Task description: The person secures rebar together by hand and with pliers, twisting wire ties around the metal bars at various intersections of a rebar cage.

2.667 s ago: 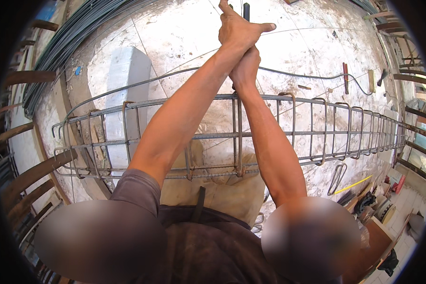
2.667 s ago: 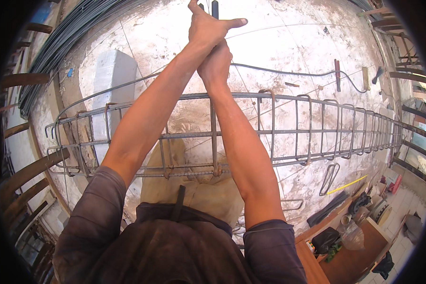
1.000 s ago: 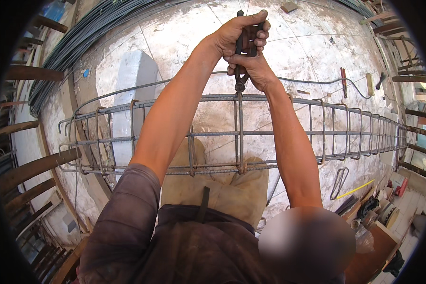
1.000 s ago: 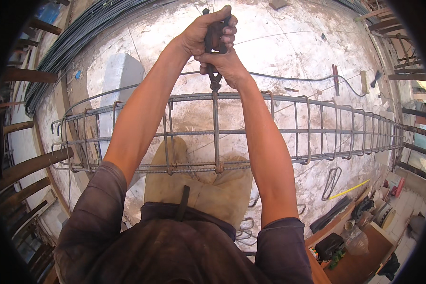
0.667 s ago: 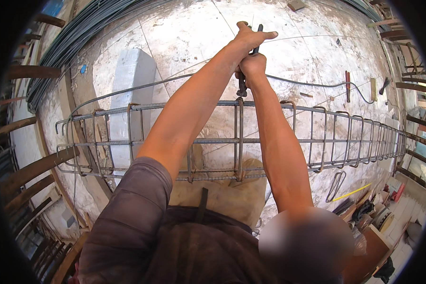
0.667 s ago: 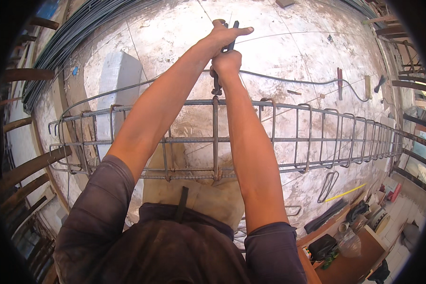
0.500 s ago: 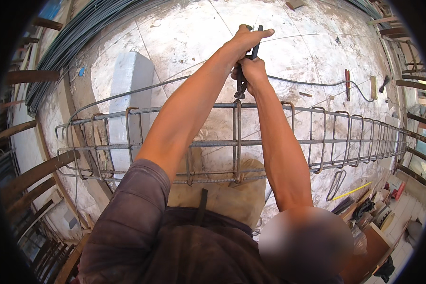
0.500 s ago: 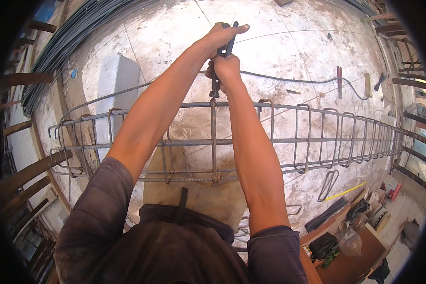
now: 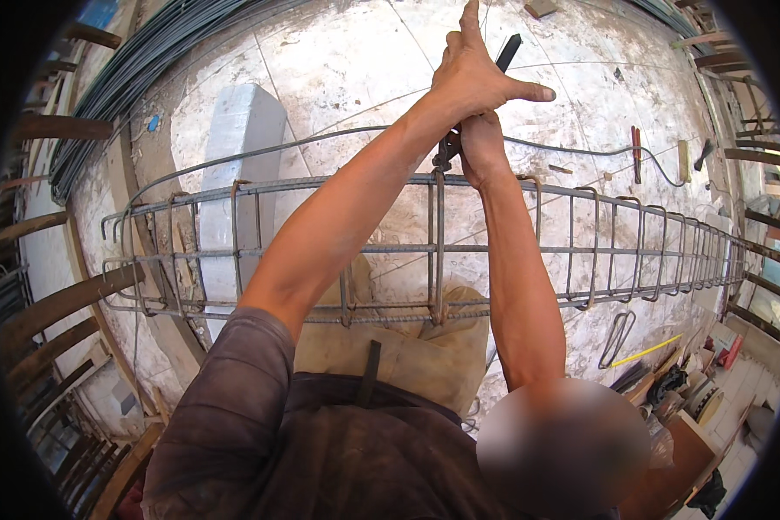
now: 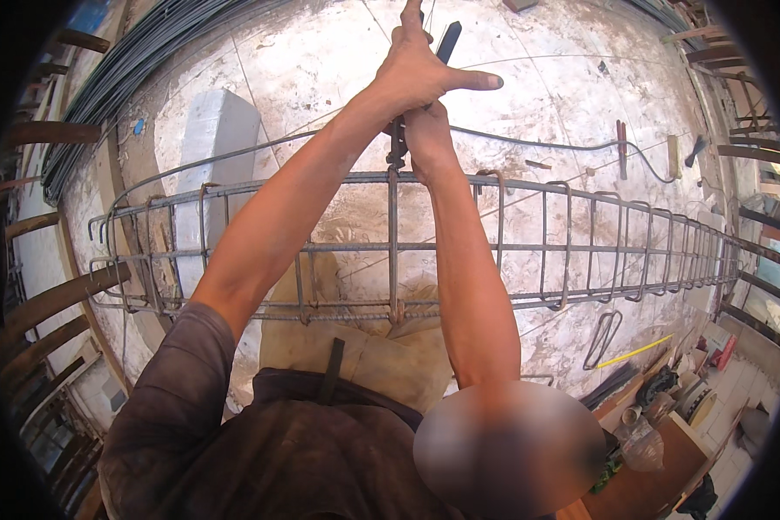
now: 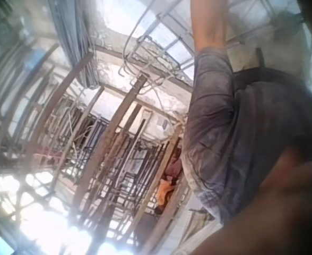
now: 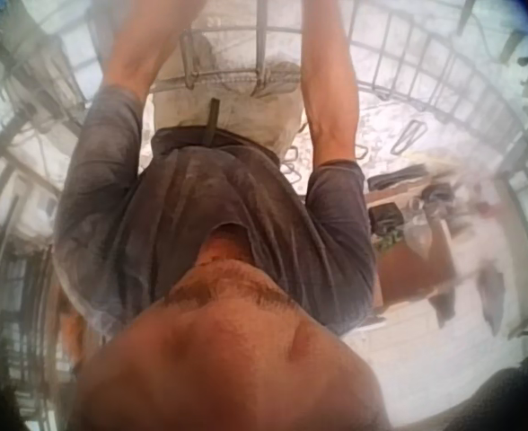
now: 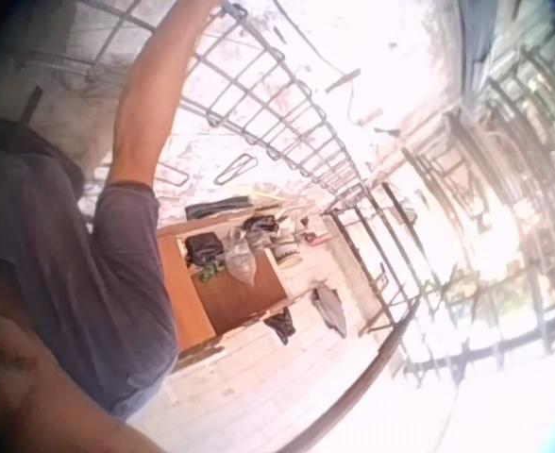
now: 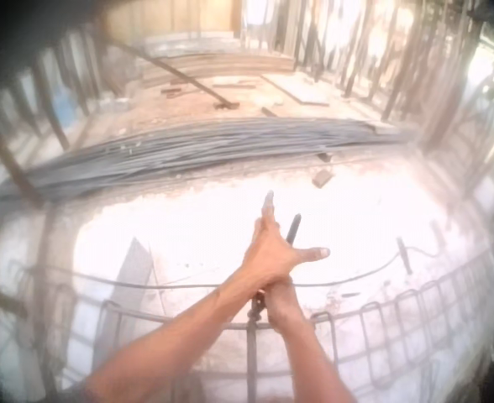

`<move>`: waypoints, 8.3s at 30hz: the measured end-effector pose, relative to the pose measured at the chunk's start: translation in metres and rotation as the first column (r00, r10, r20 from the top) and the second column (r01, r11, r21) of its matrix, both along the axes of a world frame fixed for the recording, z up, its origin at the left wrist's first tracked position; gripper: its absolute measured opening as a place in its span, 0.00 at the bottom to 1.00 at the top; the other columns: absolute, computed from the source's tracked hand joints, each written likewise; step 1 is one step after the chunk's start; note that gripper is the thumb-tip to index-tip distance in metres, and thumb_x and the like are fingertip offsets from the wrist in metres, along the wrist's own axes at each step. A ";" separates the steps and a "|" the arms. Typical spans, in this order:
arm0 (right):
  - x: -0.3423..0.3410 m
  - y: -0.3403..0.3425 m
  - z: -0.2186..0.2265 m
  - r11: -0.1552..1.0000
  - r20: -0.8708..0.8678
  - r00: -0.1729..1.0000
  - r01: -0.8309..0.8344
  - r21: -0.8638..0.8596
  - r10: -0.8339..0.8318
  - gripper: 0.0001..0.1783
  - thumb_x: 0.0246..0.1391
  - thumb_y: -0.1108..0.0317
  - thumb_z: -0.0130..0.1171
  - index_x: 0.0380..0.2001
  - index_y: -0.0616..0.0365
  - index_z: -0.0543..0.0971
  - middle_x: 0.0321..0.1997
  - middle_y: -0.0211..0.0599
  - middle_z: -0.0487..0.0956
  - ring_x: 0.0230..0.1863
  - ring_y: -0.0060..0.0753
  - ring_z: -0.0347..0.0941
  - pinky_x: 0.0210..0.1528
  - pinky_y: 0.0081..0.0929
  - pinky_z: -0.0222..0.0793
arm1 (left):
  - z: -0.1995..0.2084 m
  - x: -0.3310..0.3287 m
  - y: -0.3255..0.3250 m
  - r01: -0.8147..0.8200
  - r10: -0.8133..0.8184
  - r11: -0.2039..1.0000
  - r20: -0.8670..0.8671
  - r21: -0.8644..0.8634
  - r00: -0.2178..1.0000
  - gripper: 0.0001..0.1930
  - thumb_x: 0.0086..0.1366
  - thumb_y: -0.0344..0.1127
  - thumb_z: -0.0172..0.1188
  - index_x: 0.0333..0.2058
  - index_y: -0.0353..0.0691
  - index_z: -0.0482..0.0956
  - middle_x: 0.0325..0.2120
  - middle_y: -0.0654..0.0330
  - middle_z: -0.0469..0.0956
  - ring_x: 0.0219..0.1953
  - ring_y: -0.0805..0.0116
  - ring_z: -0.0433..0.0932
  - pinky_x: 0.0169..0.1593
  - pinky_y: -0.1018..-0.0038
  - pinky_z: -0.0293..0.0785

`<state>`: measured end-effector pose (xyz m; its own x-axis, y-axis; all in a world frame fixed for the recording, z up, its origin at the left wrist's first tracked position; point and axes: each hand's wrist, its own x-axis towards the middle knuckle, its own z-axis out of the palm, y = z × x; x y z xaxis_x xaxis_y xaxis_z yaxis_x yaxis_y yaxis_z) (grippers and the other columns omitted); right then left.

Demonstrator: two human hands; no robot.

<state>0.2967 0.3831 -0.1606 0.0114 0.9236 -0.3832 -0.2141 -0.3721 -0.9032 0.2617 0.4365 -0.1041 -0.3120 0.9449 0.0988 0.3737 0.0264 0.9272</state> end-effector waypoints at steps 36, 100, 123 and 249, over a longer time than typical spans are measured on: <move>-0.016 0.060 -0.085 0.937 0.268 0.933 -0.150 -0.315 0.240 0.10 0.62 0.72 0.49 0.32 0.69 0.74 0.22 0.42 0.73 0.17 0.33 0.68 0.18 0.35 0.63 | -0.168 -0.042 0.111 0.258 -0.093 0.685 0.269 -0.682 0.959 0.29 0.63 0.43 0.67 0.52 0.20 0.75 0.46 0.41 0.79 0.45 0.54 0.79 0.43 0.61 0.78; -0.015 0.042 -0.070 0.871 0.231 0.899 -0.251 -0.421 0.371 0.19 0.66 0.55 0.52 0.26 0.57 0.69 0.20 0.34 0.71 0.17 0.31 0.67 0.22 0.34 0.67 | -0.162 -0.048 0.090 0.225 -0.010 0.718 0.314 -0.659 0.949 0.13 0.61 0.38 0.56 0.28 0.30 0.76 0.22 0.52 0.76 0.21 0.63 0.74 0.24 0.64 0.72; -0.020 0.015 -0.011 0.938 0.825 0.499 -0.330 -0.103 0.266 0.28 0.41 0.43 0.74 0.26 0.61 0.83 0.24 0.46 0.83 0.29 0.45 0.82 0.37 0.40 0.78 | -0.049 -0.095 0.056 0.509 -0.129 0.845 0.861 -0.164 0.492 0.22 0.70 0.59 0.60 0.41 0.44 0.74 0.23 0.65 0.74 0.23 0.73 0.73 0.31 0.72 0.78; 0.041 -0.423 0.052 0.999 -0.482 0.875 0.044 0.007 -0.035 0.17 0.66 0.60 0.64 0.51 0.60 0.79 0.35 0.27 0.80 0.42 0.25 0.78 0.52 0.28 0.74 | -0.028 -0.150 -0.494 0.706 -0.672 0.708 0.297 -0.014 0.679 0.21 0.76 0.30 0.53 0.64 0.29 0.73 0.52 0.55 0.79 0.54 0.71 0.76 0.58 0.75 0.70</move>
<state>0.3379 -0.0402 -0.1088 -0.1339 0.9329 -0.3345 -0.6385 -0.3393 -0.6908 0.1115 -0.0572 -0.1323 0.4359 0.8999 -0.0113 0.0857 -0.0290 0.9959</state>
